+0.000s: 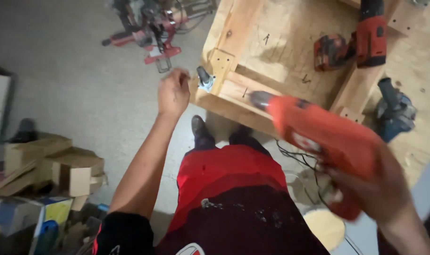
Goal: Attach caster wheels to a wooden frame using a power drill and screws
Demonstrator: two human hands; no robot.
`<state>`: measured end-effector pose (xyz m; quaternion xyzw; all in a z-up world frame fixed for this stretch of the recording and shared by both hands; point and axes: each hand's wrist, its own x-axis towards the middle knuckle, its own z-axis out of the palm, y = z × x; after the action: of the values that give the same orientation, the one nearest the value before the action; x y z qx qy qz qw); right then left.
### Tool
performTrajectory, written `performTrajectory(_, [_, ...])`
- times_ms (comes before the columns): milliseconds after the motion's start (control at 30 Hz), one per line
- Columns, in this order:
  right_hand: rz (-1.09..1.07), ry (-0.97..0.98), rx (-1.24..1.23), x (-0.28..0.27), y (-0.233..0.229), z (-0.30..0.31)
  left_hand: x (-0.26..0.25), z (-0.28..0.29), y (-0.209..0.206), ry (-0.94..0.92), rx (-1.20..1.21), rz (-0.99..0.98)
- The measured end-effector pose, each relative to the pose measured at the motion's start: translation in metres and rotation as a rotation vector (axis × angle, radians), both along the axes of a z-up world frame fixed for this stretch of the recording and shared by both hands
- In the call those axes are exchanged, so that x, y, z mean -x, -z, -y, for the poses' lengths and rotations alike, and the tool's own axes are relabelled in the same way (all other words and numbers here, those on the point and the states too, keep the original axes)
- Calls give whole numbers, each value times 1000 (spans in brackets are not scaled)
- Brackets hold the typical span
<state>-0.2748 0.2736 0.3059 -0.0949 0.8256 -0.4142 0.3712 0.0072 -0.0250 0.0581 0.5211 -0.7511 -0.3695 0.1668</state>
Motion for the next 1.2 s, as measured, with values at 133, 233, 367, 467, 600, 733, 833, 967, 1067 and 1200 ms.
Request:
performTrajectory(133, [-154, -772, -351, -44, -22, 107, 7, 2, -101, 459, 236, -442])
performTrajectory(233, [-155, -926, -443, -83, -39, 156, 20, 6, -130, 863, 68, -528])
performTrajectory(367, [-232, -928, -530, -116, -52, 194, 42, 13, -162, 838, -781, -564])
performTrajectory(467, [-351, -1034, -494, -118, -45, 201, 29, 29, -140, 1038, -224, -467])
performTrajectory(600, [-345, -1006, -553, -130, -53, 207, 20, 30, -150, 1051, -246, -518])
performTrajectory(733, [-336, -975, -577, -137, -55, 211, 6, 36, -126, 1039, -180, -424])
performTrajectory(833, [-346, -1005, -544, -135, -51, 211, 3, 38, -109, 1069, -119, -500])
performTrajectory(967, [-414, -1090, -440, -124, -38, 206, 0, 42, -108, 1094, -122, -555])
performTrajectory(1067, [-438, -1066, -531, -126, -41, 209, 0, 43, -107, 1107, -89, -602])
performTrajectory(1200, [-387, -1065, -527, -135, -47, 217, -4, 47, -110, 1105, -62, -571])
